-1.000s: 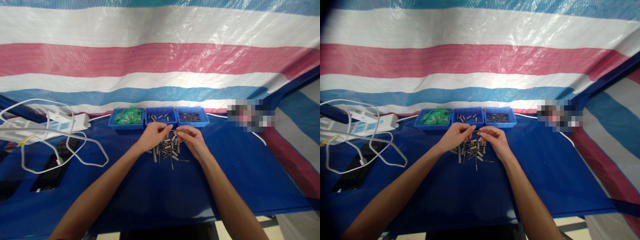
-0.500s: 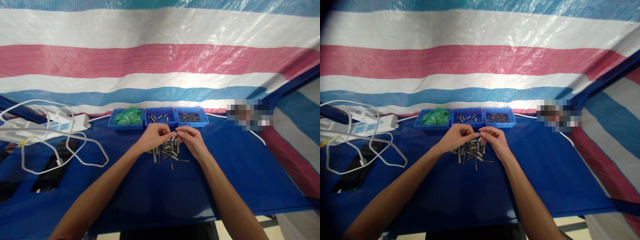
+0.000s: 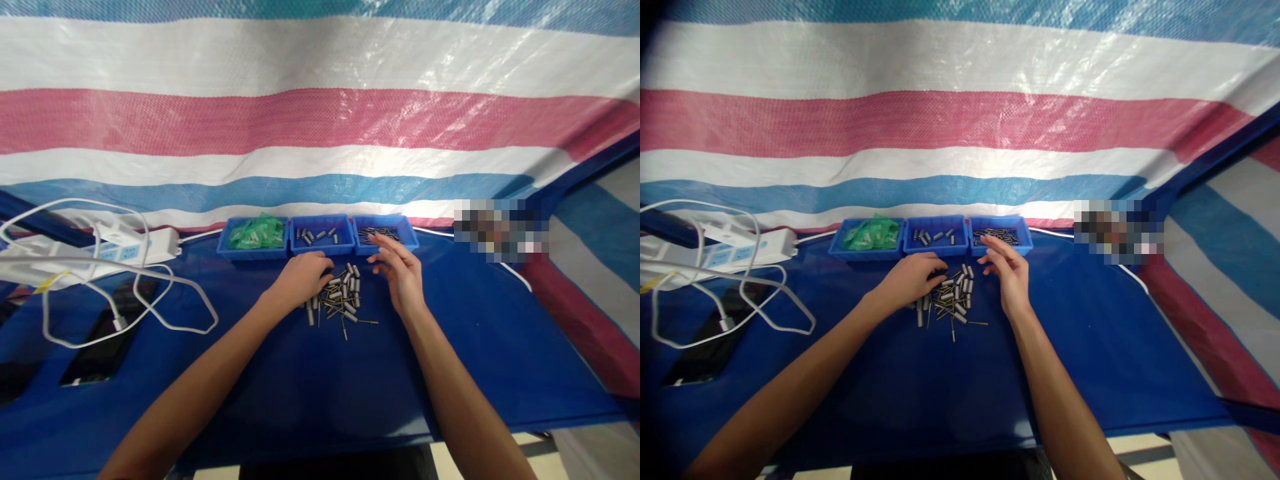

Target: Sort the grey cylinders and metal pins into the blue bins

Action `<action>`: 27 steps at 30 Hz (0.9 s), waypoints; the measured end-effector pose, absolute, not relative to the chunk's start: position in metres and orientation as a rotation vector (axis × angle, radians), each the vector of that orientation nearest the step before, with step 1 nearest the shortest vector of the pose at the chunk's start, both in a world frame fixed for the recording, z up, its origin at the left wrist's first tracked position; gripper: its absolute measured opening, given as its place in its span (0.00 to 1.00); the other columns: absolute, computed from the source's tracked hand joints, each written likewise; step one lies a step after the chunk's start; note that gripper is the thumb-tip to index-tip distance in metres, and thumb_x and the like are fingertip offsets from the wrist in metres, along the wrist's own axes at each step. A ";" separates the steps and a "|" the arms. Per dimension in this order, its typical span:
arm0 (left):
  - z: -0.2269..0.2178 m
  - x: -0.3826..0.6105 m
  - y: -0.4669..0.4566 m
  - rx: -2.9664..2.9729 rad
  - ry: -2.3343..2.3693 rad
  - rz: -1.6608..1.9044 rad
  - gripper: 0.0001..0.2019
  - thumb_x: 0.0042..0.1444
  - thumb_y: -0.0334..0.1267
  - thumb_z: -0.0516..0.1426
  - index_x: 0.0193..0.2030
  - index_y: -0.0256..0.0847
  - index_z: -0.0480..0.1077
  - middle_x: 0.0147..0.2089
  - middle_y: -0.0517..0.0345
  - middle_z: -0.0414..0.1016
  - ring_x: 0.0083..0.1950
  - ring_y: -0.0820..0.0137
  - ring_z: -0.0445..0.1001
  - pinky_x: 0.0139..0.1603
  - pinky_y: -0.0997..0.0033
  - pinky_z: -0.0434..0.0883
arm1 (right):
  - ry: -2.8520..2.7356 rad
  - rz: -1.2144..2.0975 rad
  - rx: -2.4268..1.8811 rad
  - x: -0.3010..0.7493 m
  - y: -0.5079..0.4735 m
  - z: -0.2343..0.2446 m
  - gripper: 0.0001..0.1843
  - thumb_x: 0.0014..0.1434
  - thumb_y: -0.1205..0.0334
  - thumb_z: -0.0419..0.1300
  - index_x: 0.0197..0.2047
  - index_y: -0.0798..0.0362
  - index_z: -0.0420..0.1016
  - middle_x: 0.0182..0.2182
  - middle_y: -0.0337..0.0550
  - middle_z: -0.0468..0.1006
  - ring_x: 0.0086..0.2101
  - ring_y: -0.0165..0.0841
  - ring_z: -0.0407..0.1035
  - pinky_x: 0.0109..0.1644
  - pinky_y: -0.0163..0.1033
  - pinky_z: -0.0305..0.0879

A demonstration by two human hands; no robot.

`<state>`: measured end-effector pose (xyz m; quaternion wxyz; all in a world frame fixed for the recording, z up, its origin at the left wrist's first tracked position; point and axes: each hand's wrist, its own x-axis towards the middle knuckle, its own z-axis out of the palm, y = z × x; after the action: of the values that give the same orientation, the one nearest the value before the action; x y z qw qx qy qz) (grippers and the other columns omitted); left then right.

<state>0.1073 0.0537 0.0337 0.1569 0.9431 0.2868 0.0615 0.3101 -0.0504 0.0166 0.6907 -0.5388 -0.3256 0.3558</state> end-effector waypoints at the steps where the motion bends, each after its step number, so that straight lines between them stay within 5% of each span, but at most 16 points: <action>1: 0.033 0.108 0.053 2.715 0.822 0.165 0.08 0.65 0.36 0.60 0.46 0.41 0.81 0.46 0.49 0.81 0.47 0.59 0.80 0.48 0.65 0.74 | -0.732 0.783 -1.226 0.311 -0.050 0.015 0.20 0.57 0.55 0.68 0.53 0.45 0.83 0.58 0.48 0.81 0.35 0.35 0.77 0.32 0.38 0.69; 8: 0.028 0.110 0.051 2.714 0.843 0.142 0.13 0.63 0.28 0.54 0.47 0.41 0.79 0.45 0.48 0.79 0.46 0.59 0.79 0.47 0.65 0.74 | -0.776 0.787 -1.250 0.307 -0.048 0.010 0.18 0.58 0.54 0.68 0.52 0.46 0.82 0.56 0.48 0.81 0.33 0.33 0.77 0.33 0.38 0.70; 17: 0.029 0.114 0.043 2.722 0.825 0.089 0.14 0.66 0.28 0.50 0.53 0.37 0.74 0.50 0.44 0.75 0.51 0.58 0.77 0.52 0.61 0.75 | -0.747 0.832 -1.216 0.306 -0.049 0.013 0.15 0.58 0.57 0.68 0.49 0.47 0.83 0.52 0.47 0.83 0.31 0.31 0.76 0.33 0.37 0.69; 27: 0.049 0.114 0.045 2.050 0.683 0.713 0.02 0.59 0.33 0.63 0.36 0.38 0.78 0.35 0.56 0.83 0.37 0.68 0.81 0.44 0.70 0.77 | -0.771 0.892 -1.175 0.305 -0.049 0.012 0.12 0.59 0.57 0.69 0.46 0.49 0.83 0.42 0.45 0.86 0.30 0.31 0.75 0.33 0.38 0.68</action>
<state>0.1136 0.0448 0.0489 0.4199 0.8177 0.2724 0.2843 0.3052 -0.0491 0.0117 0.6734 -0.5219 -0.3424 0.3961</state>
